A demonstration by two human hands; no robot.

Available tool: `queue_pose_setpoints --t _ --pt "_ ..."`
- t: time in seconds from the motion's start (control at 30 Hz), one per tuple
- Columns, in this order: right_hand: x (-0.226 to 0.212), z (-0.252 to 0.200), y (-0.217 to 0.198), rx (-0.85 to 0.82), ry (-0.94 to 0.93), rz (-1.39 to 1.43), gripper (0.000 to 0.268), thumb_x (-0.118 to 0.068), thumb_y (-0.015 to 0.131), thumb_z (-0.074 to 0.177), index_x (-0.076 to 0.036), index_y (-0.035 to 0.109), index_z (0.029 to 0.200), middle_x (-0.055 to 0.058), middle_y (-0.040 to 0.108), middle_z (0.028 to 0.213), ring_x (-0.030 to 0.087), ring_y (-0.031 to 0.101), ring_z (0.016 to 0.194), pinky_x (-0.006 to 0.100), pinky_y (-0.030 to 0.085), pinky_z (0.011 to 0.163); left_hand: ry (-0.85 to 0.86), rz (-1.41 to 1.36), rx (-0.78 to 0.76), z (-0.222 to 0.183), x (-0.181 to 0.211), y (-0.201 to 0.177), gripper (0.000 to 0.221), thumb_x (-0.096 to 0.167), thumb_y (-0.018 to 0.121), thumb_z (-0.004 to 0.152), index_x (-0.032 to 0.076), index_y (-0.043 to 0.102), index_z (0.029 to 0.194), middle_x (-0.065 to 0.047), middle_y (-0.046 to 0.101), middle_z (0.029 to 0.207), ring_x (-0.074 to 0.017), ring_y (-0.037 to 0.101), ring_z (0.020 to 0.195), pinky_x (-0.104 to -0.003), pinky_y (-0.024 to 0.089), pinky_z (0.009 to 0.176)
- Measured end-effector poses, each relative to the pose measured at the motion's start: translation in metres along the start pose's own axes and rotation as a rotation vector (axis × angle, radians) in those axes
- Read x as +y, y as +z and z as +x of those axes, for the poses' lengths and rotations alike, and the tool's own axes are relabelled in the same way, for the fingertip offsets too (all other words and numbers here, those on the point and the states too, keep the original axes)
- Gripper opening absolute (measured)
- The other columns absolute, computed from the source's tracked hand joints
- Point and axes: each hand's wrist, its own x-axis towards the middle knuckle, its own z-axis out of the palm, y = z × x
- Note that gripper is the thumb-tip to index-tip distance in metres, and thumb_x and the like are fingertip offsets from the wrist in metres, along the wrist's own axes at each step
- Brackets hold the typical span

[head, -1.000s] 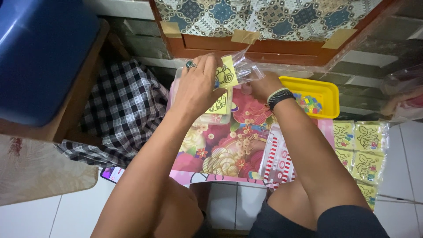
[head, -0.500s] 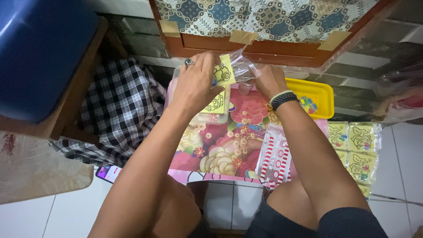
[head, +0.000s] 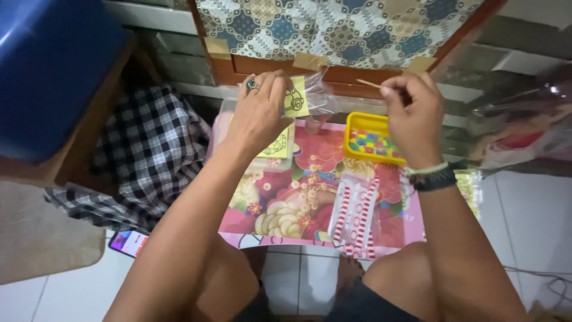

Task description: The person places drawings and small colorful pieces into plastic bags by hand.

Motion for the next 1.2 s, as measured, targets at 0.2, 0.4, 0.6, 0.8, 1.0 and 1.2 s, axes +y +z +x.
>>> queue_pose_setpoints --t 0.2,0.4,0.6,0.8,1.0,1.2 --pt "-0.027 -0.017 -0.004 -0.036 -0.098 -0.082 0.007 0.001 0.074 0.097 -0.005 0.074 0.1 0.012 0.058 0.09 0.033 0.064 0.08 0.038 0.051 0.071 0.05 -0.036 0.026 0.014 0.039 -0.003 0.07 0.014 0.093 0.068 0.011 0.045 0.119 -0.016 0.059 0.127 -0.041 0.065 0.115 -0.06 0.031 0.115" --pt "-0.017 -0.027 -0.022 -0.05 -0.065 -0.106 0.005 0.003 0.073 0.096 -0.001 0.073 0.099 0.015 0.058 0.091 0.037 0.066 0.079 0.04 0.054 0.069 0.111 -0.019 0.087 0.023 0.061 0.003 0.075 0.033 0.095 0.067 0.012 0.047 0.12 -0.016 0.06 0.127 -0.04 0.067 0.114 -0.059 0.032 0.116" --pt "-0.007 -0.036 -0.026 -0.079 0.056 0.002 0.007 -0.005 0.078 0.091 -0.008 0.077 0.097 0.013 0.06 0.099 0.038 0.065 0.097 0.042 0.048 0.085 0.204 -0.053 0.042 0.027 0.068 0.022 0.072 0.019 0.094 0.068 0.011 0.047 0.122 -0.015 0.057 0.134 -0.0355 0.058 0.128 -0.06 0.032 0.116" --pt "-0.007 -0.037 -0.021 -0.092 0.157 0.116 0.01 -0.004 0.082 0.085 -0.01 0.081 0.093 0.014 0.055 0.127 0.039 0.051 0.126 0.047 0.038 0.108 0.275 -0.086 0.007 0.03 0.081 0.022 0.073 0.021 0.093 0.068 0.012 0.048 0.124 -0.012 0.056 0.137 -0.0306 0.054 0.134 -0.058 0.033 0.117" --pt "-0.027 -0.032 -0.024 -0.107 0.305 0.308 0.013 -0.004 0.082 0.084 -0.012 0.083 0.094 0.015 0.066 0.118 0.031 0.065 0.111 0.038 0.048 0.1 0.375 -0.124 0.051 0.029 0.086 0.023 0.072 0.031 0.094 0.068 0.011 0.051 0.123 -0.012 0.059 0.136 -0.0299 0.055 0.134 -0.056 0.034 0.117" --pt "-0.007 -0.041 -0.003 -0.136 0.291 0.361 0.012 -0.004 0.084 0.084 -0.009 0.082 0.095 0.015 0.075 0.087 0.021 0.07 0.089 0.036 0.053 0.079 0.413 -0.075 0.098 0.026 0.103 0.022 0.076 0.032 0.096 0.067 0.011 0.051 0.125 -0.012 0.059 0.135 -0.0285 0.06 0.128 -0.055 0.033 0.119"
